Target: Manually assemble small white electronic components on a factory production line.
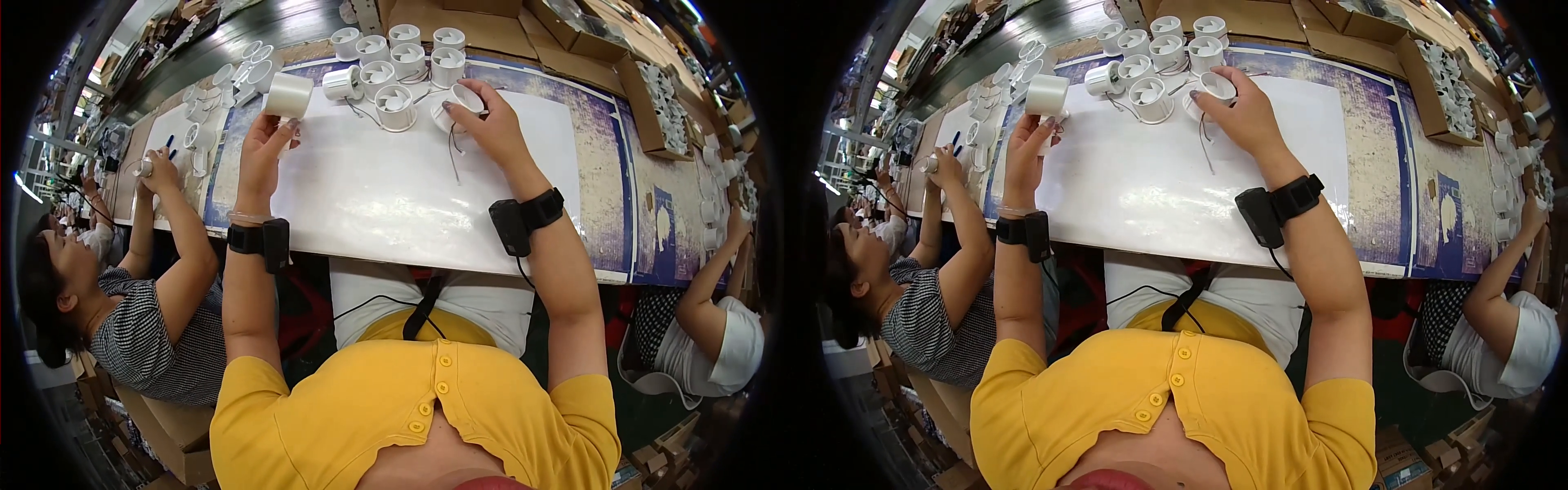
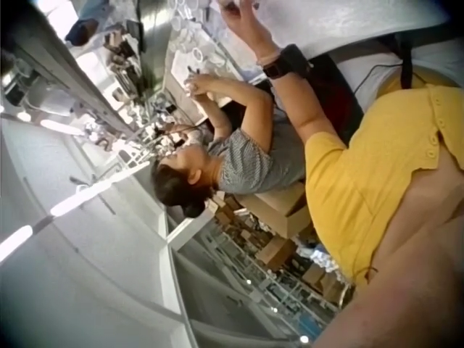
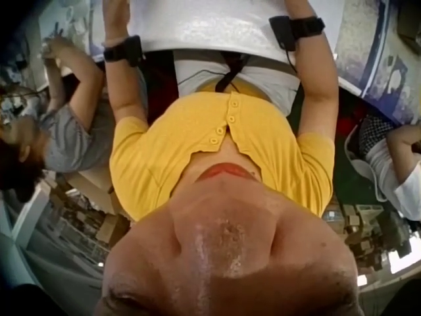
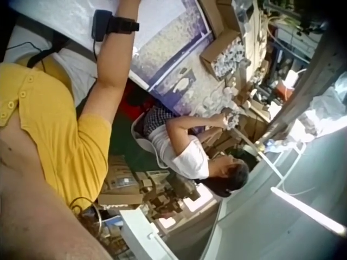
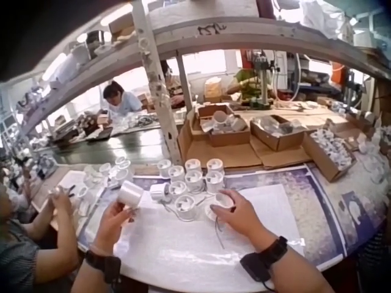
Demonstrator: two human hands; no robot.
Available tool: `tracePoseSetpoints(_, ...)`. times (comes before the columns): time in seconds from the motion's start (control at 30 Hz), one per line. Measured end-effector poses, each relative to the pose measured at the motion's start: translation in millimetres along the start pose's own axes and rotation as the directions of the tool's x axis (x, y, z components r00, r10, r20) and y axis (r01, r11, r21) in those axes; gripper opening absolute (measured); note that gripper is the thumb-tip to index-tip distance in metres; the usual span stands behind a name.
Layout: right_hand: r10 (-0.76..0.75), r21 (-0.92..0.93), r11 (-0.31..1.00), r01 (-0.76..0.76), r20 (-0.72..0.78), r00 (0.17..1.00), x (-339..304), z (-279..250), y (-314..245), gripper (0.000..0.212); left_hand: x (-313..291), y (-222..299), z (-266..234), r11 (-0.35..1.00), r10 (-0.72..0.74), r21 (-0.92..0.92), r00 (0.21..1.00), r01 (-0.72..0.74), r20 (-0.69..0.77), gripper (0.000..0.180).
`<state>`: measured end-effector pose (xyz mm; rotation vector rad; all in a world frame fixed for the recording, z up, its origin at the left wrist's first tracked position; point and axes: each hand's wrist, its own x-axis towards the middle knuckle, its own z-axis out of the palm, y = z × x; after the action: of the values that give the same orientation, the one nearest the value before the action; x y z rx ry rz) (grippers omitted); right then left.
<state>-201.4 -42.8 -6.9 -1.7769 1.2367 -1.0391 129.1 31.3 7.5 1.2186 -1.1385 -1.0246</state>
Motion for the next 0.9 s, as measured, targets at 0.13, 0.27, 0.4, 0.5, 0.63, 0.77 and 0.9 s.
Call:
tracePoseSetpoints(0.13, 0.054, 0.364, 0.929, -0.064, 0.039, 0.998, 4.1, 0.9, 3.9, 0.042, -20.2, 9.9, 45.8, 0.989, 0.143, 0.038, 0.988, -0.146, 0.065, 0.050)
tracePoseSetpoints(0.27, 0.090, 0.530, 0.842, -0.102, 0.048, 0.995, 5.0, -7.7, -0.9, 0.040, -29.4, 18.1, 92.4, 0.890, 0.311, 0.312, 0.943, -0.331, 0.114, 0.056)
tracePoseSetpoints(0.4, 0.033, 0.832, 0.500, -0.240, 0.259, 0.965, 3.2, -21.4, -4.7, 0.049, -24.8, 10.7, 110.1, 0.790, 0.392, 0.450, 0.907, -0.417, 0.152, 0.061)
tracePoseSetpoints(0.5, -0.178, 0.906, 0.265, -0.331, 0.383, 0.906, -1.8, -19.2, -8.2, 0.060, -21.5, 6.6, 122.3, 0.753, 0.410, 0.482, 0.892, -0.449, 0.189, 0.063)
tracePoseSetpoints(0.63, -0.107, 0.925, 0.258, -0.280, 0.316, 0.943, -3.3, -15.5, -14.4, 0.063, -21.7, 7.1, 140.5, 0.686, 0.429, 0.530, 0.865, -0.498, 0.258, 0.067)
tracePoseSetpoints(0.77, -0.130, 0.929, 0.269, -0.255, 0.297, 0.946, 2.1, -22.0, -2.9, 0.063, -18.8, 6.4, 149.1, 0.697, 0.409, 0.508, 0.862, -0.506, 0.298, 0.070)
tracePoseSetpoints(0.9, -0.123, 0.948, 0.221, -0.228, 0.259, 0.958, 0.6, -19.5, -2.1, 0.062, -14.2, 1.6, 149.7, 0.812, 0.297, 0.406, 0.896, -0.419, 0.331, 0.070)
